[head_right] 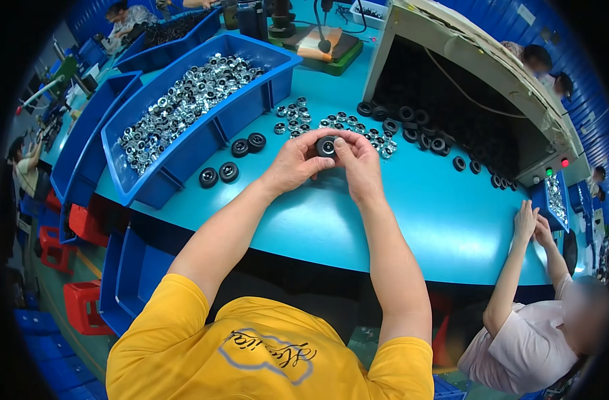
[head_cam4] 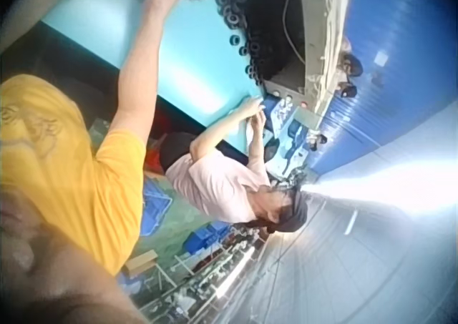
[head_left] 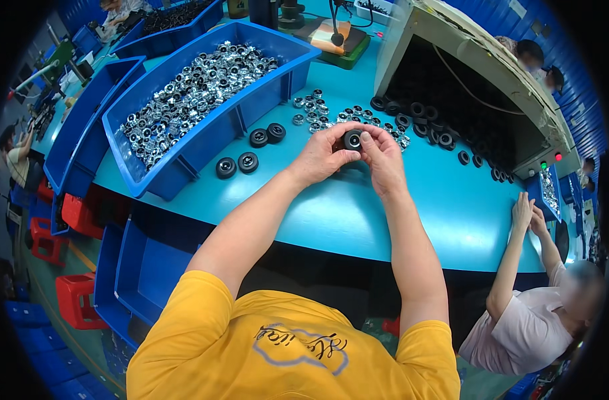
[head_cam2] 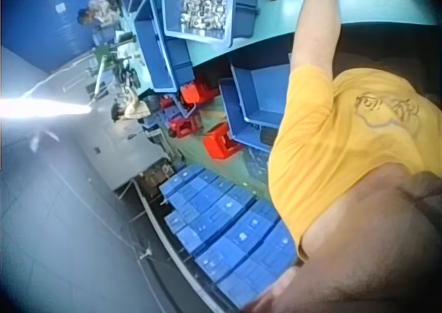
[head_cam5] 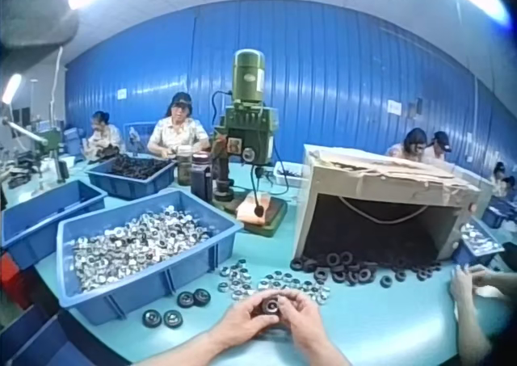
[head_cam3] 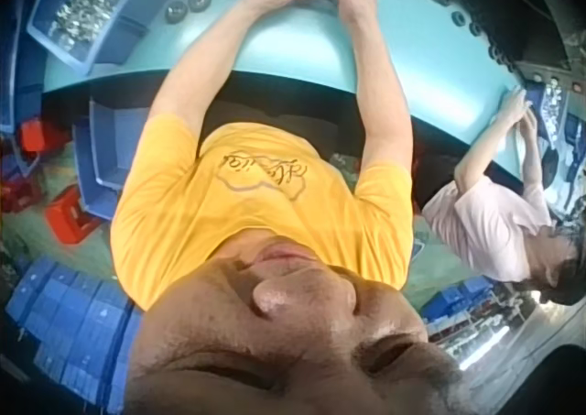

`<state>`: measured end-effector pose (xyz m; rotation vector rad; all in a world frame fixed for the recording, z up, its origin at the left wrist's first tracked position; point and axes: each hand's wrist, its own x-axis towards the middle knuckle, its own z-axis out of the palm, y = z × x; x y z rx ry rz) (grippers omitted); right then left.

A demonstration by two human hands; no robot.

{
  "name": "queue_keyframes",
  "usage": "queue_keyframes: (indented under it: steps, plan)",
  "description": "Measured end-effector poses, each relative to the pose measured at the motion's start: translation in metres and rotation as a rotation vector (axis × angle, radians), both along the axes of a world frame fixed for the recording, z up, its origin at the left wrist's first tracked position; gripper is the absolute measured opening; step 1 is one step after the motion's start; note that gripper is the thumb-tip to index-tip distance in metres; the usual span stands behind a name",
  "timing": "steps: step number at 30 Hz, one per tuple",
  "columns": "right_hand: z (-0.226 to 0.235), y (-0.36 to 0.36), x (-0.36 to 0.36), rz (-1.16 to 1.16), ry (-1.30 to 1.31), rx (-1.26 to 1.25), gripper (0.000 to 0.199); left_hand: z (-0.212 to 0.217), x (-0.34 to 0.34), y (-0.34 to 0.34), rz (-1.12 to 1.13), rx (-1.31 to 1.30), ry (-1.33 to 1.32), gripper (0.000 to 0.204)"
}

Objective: Assembling small toy wheel components by hand at a factory workbench.

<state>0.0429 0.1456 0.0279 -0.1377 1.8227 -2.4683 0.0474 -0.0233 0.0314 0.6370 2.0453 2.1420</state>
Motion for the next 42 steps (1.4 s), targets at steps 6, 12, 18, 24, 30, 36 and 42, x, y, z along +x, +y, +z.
queue_keyframes:
  steps: [6, 12, 18, 24, 30, 36, 42]
  plan:
    - [-0.01, 0.007, -0.006, 0.169, -0.136, -0.067, 0.025, -0.012, -0.003, -0.002, 0.183, -0.172, 0.328, 0.048]
    - [-0.011, 0.0, -0.006, 0.062, 0.048, 0.087, 0.024, -0.008, -0.002, -0.002, 0.444, -0.291, 0.506, 0.046]
    - [0.001, -0.005, 0.001, 0.002, 0.05, 0.114, 0.025, -0.006, 0.002, 0.001, 0.448, -0.297, 0.491, 0.044]
    - [-0.005, -0.002, 0.001, -0.019, 0.022, 0.065, 0.026, -0.011, 0.001, 0.001, 0.441, -0.345, 0.591, 0.044]
    - [0.002, -0.005, 0.005, 0.008, -0.002, 0.038, 0.024, -0.011, 0.002, 0.002, 0.458, -0.339, 0.57, 0.046]
    - [-0.004, -0.005, 0.002, -0.033, -0.009, 0.074, 0.023, -0.011, 0.001, 0.004, 0.459, -0.418, 0.676, 0.044]
    - [-0.001, -0.003, 0.004, -0.034, -0.04, 0.071, 0.022, -0.014, -0.001, 0.004, 0.476, -0.405, 0.698, 0.043]
